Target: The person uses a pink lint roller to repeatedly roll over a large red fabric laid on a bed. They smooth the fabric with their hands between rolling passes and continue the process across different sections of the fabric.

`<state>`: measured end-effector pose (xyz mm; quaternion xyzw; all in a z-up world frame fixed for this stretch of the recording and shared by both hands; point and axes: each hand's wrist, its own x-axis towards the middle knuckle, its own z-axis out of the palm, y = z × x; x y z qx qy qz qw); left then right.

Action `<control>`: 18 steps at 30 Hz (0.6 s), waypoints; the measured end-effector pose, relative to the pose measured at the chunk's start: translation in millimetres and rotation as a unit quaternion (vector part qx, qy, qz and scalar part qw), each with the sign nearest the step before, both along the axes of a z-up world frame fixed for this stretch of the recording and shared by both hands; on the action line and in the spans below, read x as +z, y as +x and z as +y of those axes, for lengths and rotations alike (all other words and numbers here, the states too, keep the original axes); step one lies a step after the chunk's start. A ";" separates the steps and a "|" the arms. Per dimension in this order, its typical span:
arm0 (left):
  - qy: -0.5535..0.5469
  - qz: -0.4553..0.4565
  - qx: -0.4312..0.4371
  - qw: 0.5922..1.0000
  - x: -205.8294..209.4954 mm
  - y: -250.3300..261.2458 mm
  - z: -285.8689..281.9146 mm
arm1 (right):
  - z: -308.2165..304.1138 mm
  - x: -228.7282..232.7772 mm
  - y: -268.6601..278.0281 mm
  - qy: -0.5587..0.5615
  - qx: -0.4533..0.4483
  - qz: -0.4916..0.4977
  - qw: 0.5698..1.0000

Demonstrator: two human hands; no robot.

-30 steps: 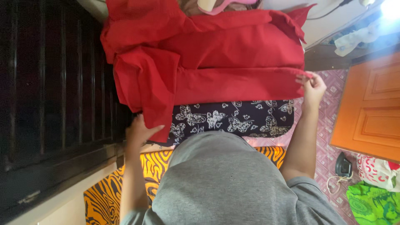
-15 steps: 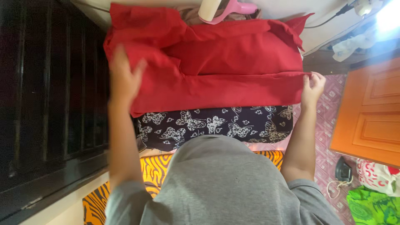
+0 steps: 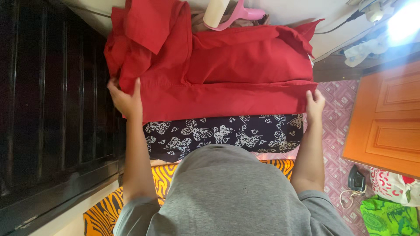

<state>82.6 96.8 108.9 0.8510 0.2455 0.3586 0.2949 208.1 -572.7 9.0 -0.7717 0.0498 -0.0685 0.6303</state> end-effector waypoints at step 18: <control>-0.019 -0.016 -0.021 0.999 45.0 -23.2 7.6 | 5.2 48.6 10.9 0.097 0.017 -0.067 0.993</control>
